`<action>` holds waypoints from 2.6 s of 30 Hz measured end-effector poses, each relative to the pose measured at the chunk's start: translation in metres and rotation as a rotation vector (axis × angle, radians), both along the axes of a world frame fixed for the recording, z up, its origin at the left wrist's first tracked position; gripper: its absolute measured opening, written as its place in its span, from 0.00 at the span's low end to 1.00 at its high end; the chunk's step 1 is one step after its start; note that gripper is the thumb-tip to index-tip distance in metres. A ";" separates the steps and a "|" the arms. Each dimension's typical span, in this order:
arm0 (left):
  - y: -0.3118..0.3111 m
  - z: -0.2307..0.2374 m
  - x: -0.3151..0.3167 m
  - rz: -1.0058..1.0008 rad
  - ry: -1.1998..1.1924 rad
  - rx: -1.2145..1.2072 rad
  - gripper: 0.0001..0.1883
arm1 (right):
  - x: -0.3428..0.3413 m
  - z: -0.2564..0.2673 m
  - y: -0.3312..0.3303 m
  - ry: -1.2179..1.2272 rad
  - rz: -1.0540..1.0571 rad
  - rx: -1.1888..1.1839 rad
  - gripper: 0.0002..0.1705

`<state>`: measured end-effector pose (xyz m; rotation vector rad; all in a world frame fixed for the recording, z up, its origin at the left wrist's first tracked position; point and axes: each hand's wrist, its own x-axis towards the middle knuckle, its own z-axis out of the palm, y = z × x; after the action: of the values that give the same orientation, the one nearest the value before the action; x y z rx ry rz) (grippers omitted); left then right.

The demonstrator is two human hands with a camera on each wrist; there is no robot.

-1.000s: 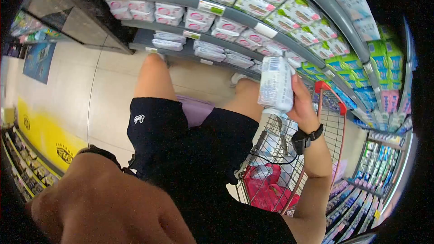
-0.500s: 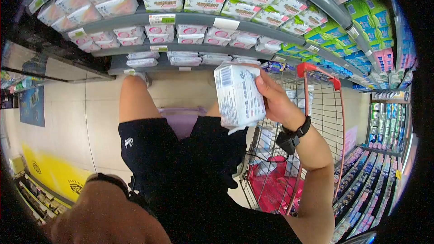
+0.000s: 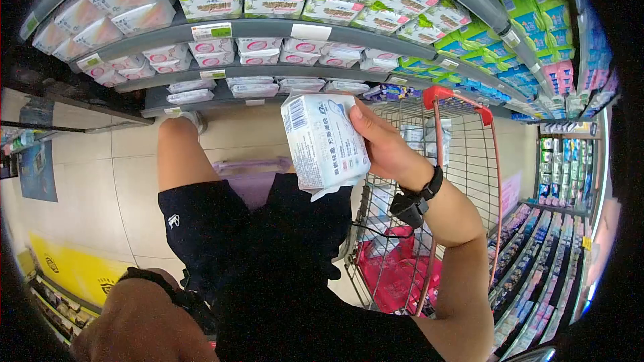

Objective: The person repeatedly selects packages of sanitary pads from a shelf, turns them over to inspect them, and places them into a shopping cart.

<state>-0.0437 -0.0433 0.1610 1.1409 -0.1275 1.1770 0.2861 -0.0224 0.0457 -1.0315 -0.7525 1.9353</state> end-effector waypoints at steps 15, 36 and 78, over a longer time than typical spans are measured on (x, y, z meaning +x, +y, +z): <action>-0.002 -0.003 -0.001 -0.001 -0.008 -0.014 0.28 | -0.006 0.001 0.004 -0.008 0.002 -0.011 0.30; -0.002 -0.008 -0.006 0.009 -0.034 -0.019 0.23 | -0.004 -0.004 0.005 -0.047 0.039 -0.009 0.31; -0.011 -0.011 -0.012 0.005 -0.067 -0.073 0.14 | -0.010 0.003 0.001 -0.099 0.005 -0.042 0.36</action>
<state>-0.0561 -0.0539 0.1502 1.0392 -0.1323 1.2148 0.2766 -0.0216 0.0491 -1.1593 -0.7728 1.9231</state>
